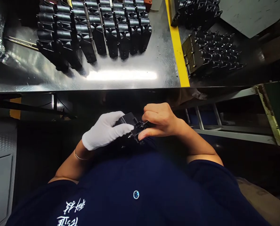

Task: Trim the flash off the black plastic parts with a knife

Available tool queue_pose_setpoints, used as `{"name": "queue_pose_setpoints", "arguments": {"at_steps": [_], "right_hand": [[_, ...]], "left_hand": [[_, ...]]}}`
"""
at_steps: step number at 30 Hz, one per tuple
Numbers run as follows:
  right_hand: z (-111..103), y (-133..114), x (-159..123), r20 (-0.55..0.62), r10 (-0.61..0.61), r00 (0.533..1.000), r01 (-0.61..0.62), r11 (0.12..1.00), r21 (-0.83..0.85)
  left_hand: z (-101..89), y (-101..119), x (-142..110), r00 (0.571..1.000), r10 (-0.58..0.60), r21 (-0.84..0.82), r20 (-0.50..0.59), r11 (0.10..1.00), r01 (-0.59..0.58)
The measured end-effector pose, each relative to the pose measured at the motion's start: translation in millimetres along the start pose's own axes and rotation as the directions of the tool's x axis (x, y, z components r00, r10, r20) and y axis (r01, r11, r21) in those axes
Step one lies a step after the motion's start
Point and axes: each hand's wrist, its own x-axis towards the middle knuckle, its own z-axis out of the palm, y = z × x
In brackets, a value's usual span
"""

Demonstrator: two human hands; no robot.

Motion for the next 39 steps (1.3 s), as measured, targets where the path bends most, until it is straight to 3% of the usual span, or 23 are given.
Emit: {"name": "queue_pose_setpoints", "arguments": {"at_steps": [5,10,16,28,39], "right_hand": [[2.5,0.1,-1.5,0.03,-0.007,1.0,0.007,1.0,0.0],[8.3,2.2,-3.1,-0.047,0.028,0.999,-0.028,1.0,0.011],[13.4,5.4,-2.4,-0.032,0.035,0.999,-0.034,0.999,0.037],[24.9,14.3,-10.2,-0.042,0.141,0.989,-0.139,0.989,0.05],[10.4,12.7,-3.2,-0.019,0.146,0.989,-0.147,0.984,-0.103]], "left_hand": [[1.1,0.2,2.1,1.0,-0.024,-0.001,-0.019,1.0,0.024],[1.0,-0.4,3.7,0.999,-0.031,-0.02,-0.036,0.999,0.03],[-1.3,-3.2,6.6,0.996,-0.013,0.005,-0.089,1.0,0.013],[-0.9,-6.6,14.4,0.986,-0.017,0.021,-0.164,1.0,0.021],[-4.2,-4.0,15.7,0.978,0.045,0.026,-0.201,0.999,-0.041]]}}
